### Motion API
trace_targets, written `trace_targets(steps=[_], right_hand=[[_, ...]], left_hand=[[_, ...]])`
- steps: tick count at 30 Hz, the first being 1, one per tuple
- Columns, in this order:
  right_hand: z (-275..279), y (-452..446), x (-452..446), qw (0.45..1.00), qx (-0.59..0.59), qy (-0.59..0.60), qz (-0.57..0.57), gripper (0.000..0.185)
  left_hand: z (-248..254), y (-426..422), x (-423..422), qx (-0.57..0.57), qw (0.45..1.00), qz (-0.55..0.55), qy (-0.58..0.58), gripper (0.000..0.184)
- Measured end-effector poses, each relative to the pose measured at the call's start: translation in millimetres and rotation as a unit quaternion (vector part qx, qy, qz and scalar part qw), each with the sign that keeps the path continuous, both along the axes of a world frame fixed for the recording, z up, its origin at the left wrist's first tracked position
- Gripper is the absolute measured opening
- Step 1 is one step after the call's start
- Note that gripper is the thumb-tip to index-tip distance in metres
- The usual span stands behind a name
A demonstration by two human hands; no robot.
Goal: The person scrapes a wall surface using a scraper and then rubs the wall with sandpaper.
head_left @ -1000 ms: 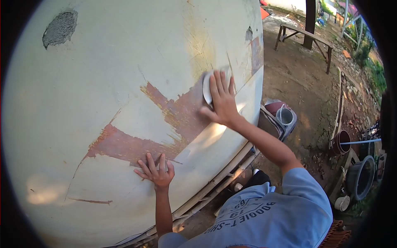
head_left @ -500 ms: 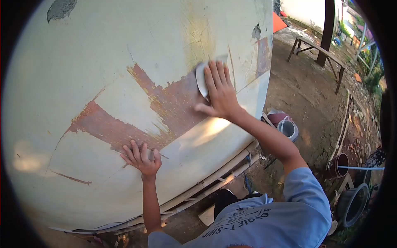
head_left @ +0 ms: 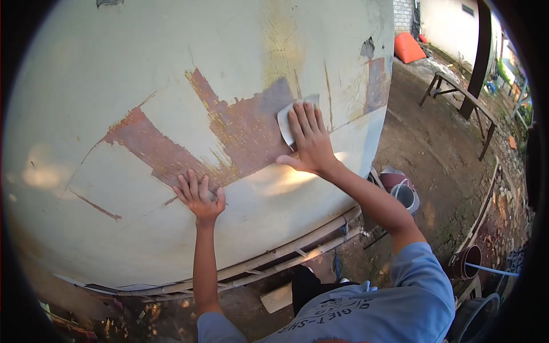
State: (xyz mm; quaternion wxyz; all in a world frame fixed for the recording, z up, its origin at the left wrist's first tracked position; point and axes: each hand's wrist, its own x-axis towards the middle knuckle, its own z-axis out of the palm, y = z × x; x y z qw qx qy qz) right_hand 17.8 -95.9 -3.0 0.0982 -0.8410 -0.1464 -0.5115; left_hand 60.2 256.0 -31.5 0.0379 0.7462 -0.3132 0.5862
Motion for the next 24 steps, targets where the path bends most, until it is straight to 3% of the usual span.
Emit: trace_targets(steps=[2, 3, 6, 9, 10, 13, 14, 16, 19, 20, 23, 24], right_hand=[[10, 2, 3, 1.0, 0.001, -0.024, -0.012, 0.108], [44, 3, 4, 0.998, -0.008, -0.061, -0.009, 0.107], [205, -6, 25, 0.978, -0.013, -0.2, -0.061, 0.106], [213, -5, 30, 0.976, -0.001, -0.211, -0.043, 0.105], [181, -4, 24, 0.985, 0.003, -0.169, -0.032, 0.106], [15, -1, 4, 1.0, 0.0, -0.018, -0.013, 0.113], [-12, -4, 3, 1.0, -0.013, -0.003, -0.015, 0.114], [26, -1, 6, 0.999, -0.012, -0.03, -0.024, 0.113], [190, -4, 21, 0.987, -0.015, -0.159, -0.034, 0.109], [222, -4, 29, 0.976, -0.015, -0.211, -0.048, 0.108], [213, -3, 30, 0.977, -0.008, -0.209, -0.048, 0.108], [179, -1, 22, 0.985, 0.001, -0.167, -0.028, 0.108]], left_hand=[[0, -2, 1, -0.011, 1.0, 0.002, -0.009, 0.051], [1, 0, 0, -0.005, 1.0, -0.002, -0.008, 0.051], [1, -3, 4, 0.002, 1.0, -0.013, -0.005, 0.054], [0, 1, -1, 0.008, 1.0, -0.004, 0.001, 0.056], [-1, 0, -1, 0.006, 1.0, -0.002, -0.001, 0.056], [0, 0, -1, 0.006, 1.0, -0.005, -0.007, 0.056], [0, 2, -3, 0.004, 1.0, -0.005, -0.005, 0.056], [0, 0, -2, 0.004, 1.0, -0.014, -0.001, 0.055], [0, -1, -1, -0.009, 1.0, -0.013, -0.007, 0.051], [-3, 0, -2, -0.009, 1.0, -0.01, -0.007, 0.051], [-5, 0, -1, -0.009, 1.0, -0.004, -0.005, 0.051], [-5, 0, -2, -0.01, 1.0, -0.002, -0.002, 0.051]])
